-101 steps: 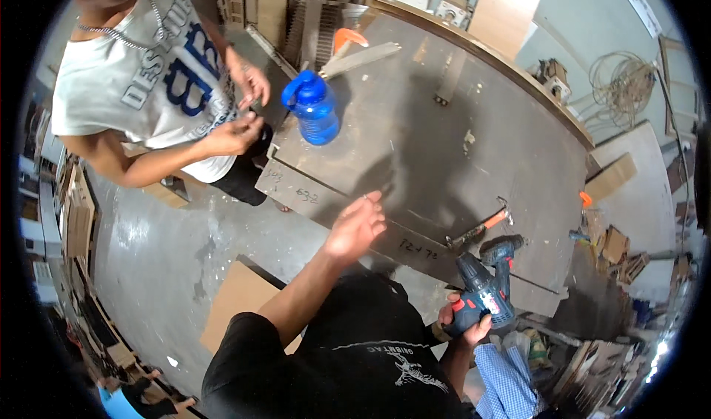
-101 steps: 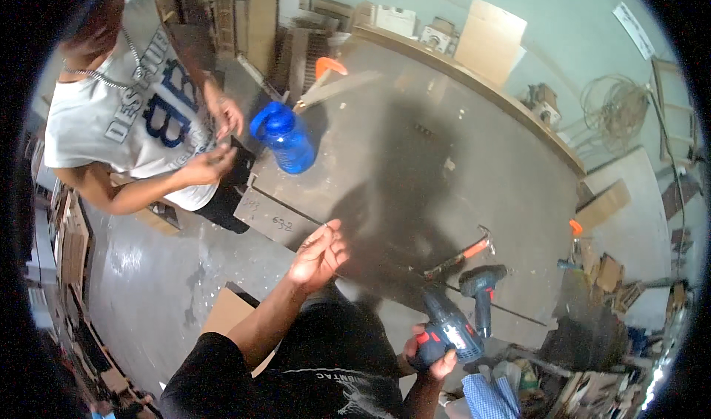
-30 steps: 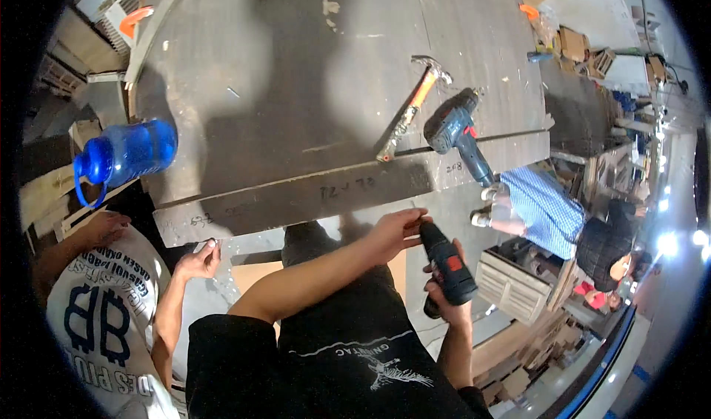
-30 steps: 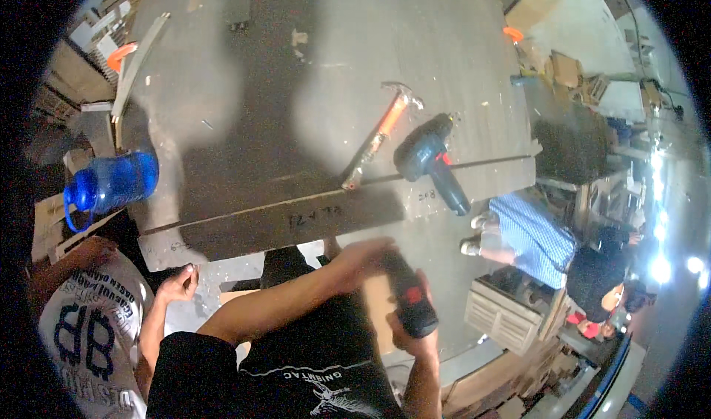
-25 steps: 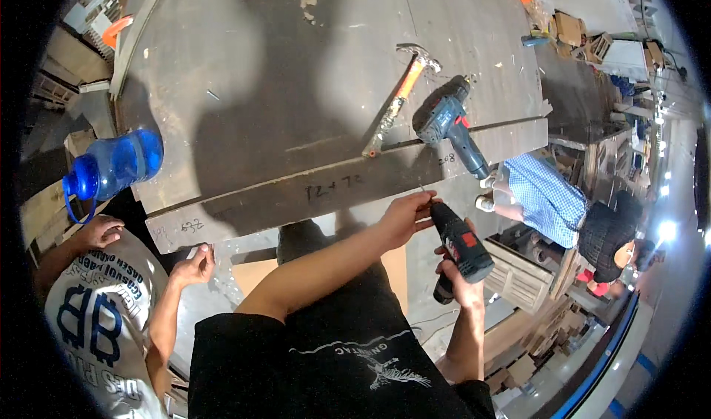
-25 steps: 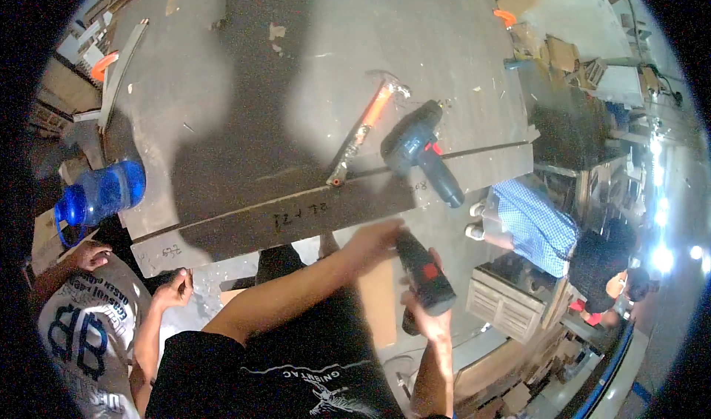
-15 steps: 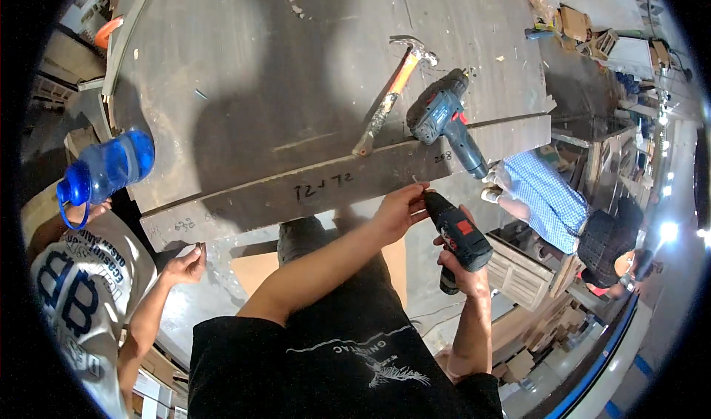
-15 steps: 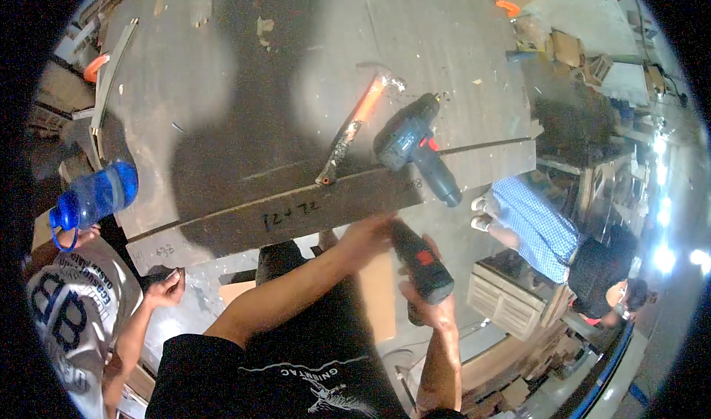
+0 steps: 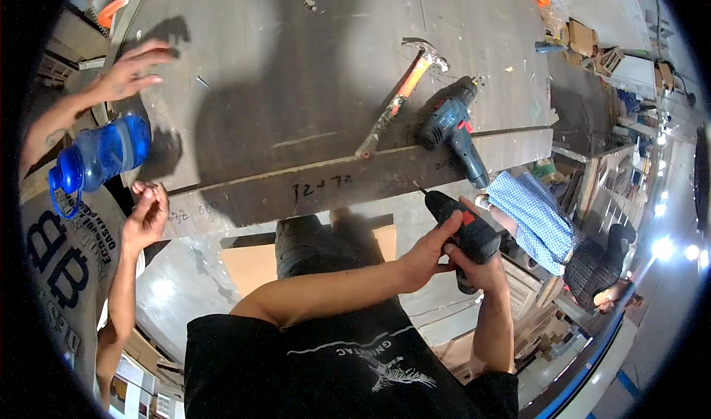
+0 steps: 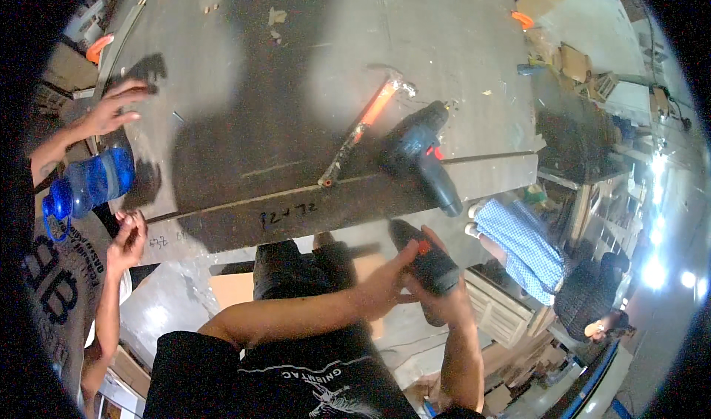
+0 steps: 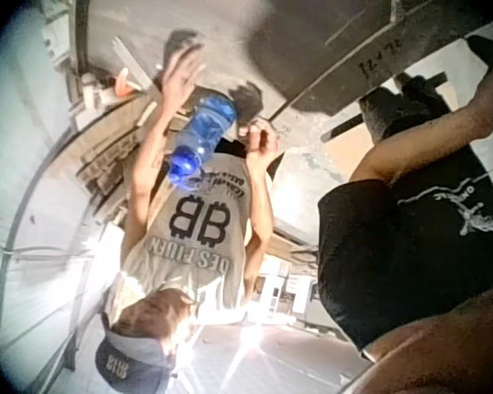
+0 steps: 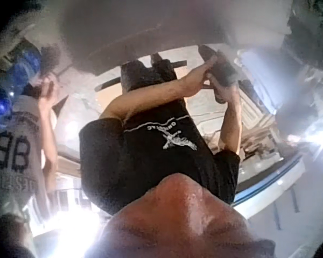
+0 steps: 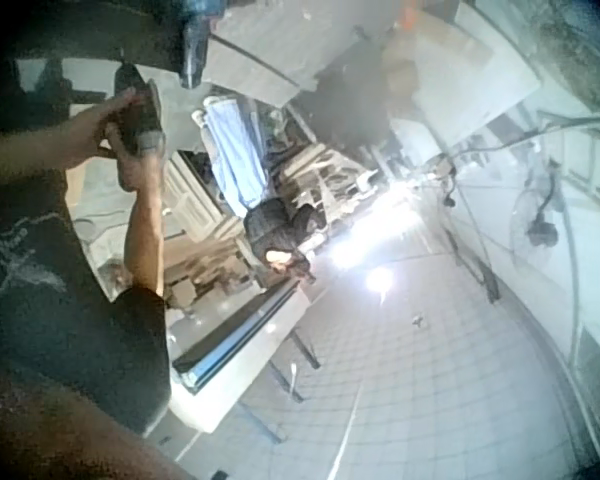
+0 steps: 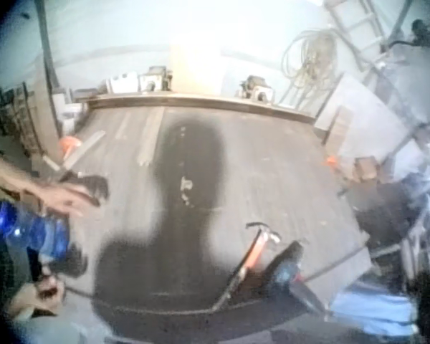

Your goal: The person drills holes into wood panels and uses a hammer to drive in fasteners while working at a large industrial table. They handle a power drill and a hammer to connect the wood pieces.

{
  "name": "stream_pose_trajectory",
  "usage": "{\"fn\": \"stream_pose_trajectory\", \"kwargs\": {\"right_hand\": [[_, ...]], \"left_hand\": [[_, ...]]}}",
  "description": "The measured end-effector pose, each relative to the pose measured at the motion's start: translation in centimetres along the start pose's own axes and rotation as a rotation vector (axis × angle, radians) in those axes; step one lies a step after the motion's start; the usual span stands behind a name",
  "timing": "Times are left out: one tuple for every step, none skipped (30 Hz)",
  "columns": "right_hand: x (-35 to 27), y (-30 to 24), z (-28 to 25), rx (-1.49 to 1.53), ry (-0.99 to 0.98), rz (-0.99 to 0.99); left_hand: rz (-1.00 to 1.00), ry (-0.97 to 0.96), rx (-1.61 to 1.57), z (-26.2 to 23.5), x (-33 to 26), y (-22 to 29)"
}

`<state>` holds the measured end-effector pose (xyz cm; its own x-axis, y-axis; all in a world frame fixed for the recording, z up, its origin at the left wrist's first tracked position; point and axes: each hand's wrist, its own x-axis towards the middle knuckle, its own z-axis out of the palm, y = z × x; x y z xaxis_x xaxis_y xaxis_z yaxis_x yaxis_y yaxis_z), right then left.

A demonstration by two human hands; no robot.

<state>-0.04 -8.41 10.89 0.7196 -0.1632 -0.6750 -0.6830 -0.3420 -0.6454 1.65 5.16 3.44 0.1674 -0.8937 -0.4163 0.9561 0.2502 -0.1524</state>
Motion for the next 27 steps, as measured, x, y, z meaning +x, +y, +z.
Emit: {"fn": "stream_pose_trajectory", "kwargs": {"right_hand": [[0.0,-0.2,0.0,-0.038,0.011,-0.003],[0.0,-0.1,0.1,-0.028,0.021,0.010],[-0.1,-0.1,0.1,-0.022,0.029,0.019],[-0.1,-0.1,0.1,-0.017,0.034,0.026],[-0.2,-0.4,0.3,-0.010,0.035,0.041],[-0.3,-0.6,0.3,-0.002,0.037,0.054],[-0.2,-0.6,0.3,0.001,0.042,0.055],[-0.1,-0.6,0.2,-0.064,0.031,0.049],[0.0,-0.6,0.1,-0.128,0.019,0.044],[0.0,-0.8,0.2,-0.125,0.021,0.044],[-0.1,-1.1,0.3,-0.093,0.026,0.057],[-0.1,-1.3,0.3,-0.061,0.031,0.069],[-0.2,-1.1,0.2,-0.060,0.035,0.069],[-0.2,-0.9,-0.1,-0.093,0.014,0.037],[-0.3,-0.6,-0.2,-0.127,-0.007,0.006],[-0.3,-0.4,-0.2,-0.127,-0.007,0.006],[-0.5,0.0,-0.2,-0.113,0.020,0.016],[-0.6,0.1,-0.3,-0.100,0.047,0.027],[-0.7,0.1,-0.2,-0.101,0.045,0.028],[-0.7,0.0,-0.2,-0.146,0.041,0.047],[-0.7,-0.1,-0.2,-0.191,0.036,0.066],[-0.6,-0.7,0.1,-0.195,0.031,0.065],[-0.6,-1.6,0.4,-0.212,0.060,0.053],[-0.5,-2.3,0.7,-0.228,0.089,0.040],[-0.5,-2.7,0.7,-0.231,0.085,0.041],[-0.5,-3.0,0.8,-0.269,0.088,0.086],[-0.4,-3.2,0.8,-0.306,0.091,0.132]], "left_hand": [[0.002,0.035,-0.008,0.2,0.1,-0.2],[0.007,0.059,-0.032,0.1,0.5,-0.4],[0.004,0.059,-0.033,-0.1,0.6,-0.6],[0.015,0.068,-0.043,-0.1,0.7,-0.7],[0.025,0.078,-0.051,-0.2,0.8,-0.8],[0.023,0.078,-0.051,-0.3,0.8,-0.9],[0.037,0.078,-0.063,-0.4,0.9,-1.0],[0.052,0.078,-0.075,-0.5,1.1,-1.1],[0.048,0.078,-0.071,-0.5,1.2,-1.1],[0.045,0.087,-0.088,-0.5,1.3,-1.1],[0.043,0.096,-0.105,-0.6,1.4,-1.1],[0.041,0.098,-0.103,-0.7,1.6,-1.2],[0.061,0.089,-0.099,-0.7,1.7,-1.3],[0.081,0.081,-0.097,-0.8,1.7,-1.5],[0.079,0.079,-0.096,-0.9,1.7,-1.7],[0.097,0.108,-0.083,-0.9,1.6,-1.5],[0.115,0.138,-0.072,-0.9,1.5,-1.4],[0.116,0.137,-0.073,-0.8,1.5,-1.3],[0.135,0.166,-0.050,-0.5,1.1,-0.9],[0.155,0.194,-0.028,-0.3,0.9,-0.7],[0.156,0.195,-0.032,-0.6,1.1,-0.9],[0.159,0.173,-0.029,-0.8,1.3,-0.9],[0.162,0.151,-0.028,-1.0,1.4,-0.9],[0.166,0.151,-0.033,-1.2,1.4,-1.1],[0.144,0.159,-0.014,-0.9,1.1,-0.8],[0.121,0.167,0.006,-0.5,0.7,-0.6],[0.122,0.166,0.001,-0.1,0.3,-0.3]]}}
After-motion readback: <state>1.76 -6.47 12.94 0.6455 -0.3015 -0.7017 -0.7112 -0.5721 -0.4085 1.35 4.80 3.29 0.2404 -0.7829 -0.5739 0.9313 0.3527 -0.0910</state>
